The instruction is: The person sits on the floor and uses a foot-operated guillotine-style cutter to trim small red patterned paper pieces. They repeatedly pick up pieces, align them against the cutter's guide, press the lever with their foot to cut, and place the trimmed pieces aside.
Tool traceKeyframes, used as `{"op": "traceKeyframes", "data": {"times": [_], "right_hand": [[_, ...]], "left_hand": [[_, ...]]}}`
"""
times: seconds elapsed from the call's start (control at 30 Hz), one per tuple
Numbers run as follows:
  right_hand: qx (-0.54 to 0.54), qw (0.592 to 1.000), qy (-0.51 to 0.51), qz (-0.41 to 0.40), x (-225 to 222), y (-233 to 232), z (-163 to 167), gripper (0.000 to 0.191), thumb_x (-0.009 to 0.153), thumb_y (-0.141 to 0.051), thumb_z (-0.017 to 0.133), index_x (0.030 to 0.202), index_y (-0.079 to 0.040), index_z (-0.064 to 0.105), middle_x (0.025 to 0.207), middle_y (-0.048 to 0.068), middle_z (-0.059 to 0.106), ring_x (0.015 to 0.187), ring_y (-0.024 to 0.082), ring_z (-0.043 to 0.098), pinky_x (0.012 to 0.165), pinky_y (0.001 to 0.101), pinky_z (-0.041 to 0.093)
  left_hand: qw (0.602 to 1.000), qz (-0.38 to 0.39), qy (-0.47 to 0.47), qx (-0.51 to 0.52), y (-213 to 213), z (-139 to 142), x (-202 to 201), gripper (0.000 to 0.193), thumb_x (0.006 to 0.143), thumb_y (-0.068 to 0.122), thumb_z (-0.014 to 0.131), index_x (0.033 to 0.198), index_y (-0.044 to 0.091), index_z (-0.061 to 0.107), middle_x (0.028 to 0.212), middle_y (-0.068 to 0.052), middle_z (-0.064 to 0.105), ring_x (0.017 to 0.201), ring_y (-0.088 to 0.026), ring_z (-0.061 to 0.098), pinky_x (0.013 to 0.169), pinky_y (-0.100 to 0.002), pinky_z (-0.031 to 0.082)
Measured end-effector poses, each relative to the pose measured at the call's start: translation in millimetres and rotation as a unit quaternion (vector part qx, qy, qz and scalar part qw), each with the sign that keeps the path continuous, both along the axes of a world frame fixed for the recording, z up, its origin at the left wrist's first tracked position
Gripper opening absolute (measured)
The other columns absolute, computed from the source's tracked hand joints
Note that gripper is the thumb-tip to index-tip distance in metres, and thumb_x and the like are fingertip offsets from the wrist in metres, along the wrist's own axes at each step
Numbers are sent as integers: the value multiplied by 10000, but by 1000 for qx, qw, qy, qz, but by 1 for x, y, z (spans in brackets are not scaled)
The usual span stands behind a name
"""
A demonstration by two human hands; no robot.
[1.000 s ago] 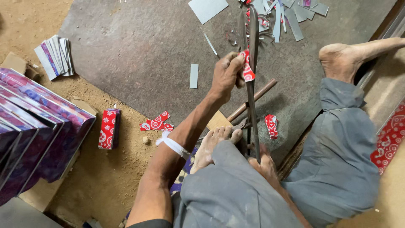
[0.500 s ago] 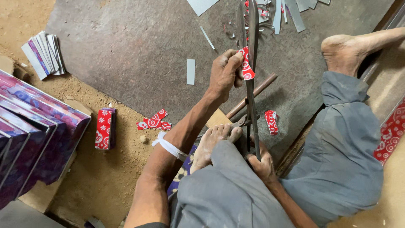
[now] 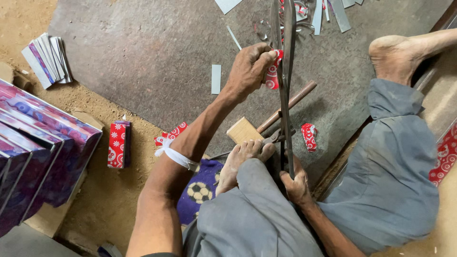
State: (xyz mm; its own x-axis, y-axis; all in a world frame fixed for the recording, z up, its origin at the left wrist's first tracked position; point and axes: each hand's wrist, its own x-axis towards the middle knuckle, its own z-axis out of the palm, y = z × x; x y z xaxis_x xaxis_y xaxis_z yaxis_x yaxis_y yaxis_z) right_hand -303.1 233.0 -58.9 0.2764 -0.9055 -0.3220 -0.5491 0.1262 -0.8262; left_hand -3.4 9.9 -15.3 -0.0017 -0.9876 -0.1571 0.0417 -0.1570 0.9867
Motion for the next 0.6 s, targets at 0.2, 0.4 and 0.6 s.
{"op": "traceKeyframes", "data": {"times": [0.2,0.4,0.6], "right_hand": [[11,1000,0,-2,6,-5,7,580,799,-82,569,1371,8,536,1263,216,622,1187,348,606,1041,423,457],[-8,999,37,6,3,-4,-2,566,808,-99,591,1364,-5,544,1221,211,629,1141,364,607,1018,429,457],[-39,996,54,52,-6,2,17,635,886,-168,638,1445,70,453,1392,328,499,1289,466,458,1072,495,347]], "left_hand": [[985,-73,-142,-68,-24,-7,17,283,1019,254,549,960,40,723,667,-26,622,582,-125,598,536,-337,515],[997,3,-32,65,-1,17,1,270,1014,272,500,1066,56,655,690,-15,673,546,-105,638,494,-274,547],[965,137,195,113,23,15,-47,276,1017,242,527,1123,11,634,648,34,495,517,-57,437,435,-247,348]]}}
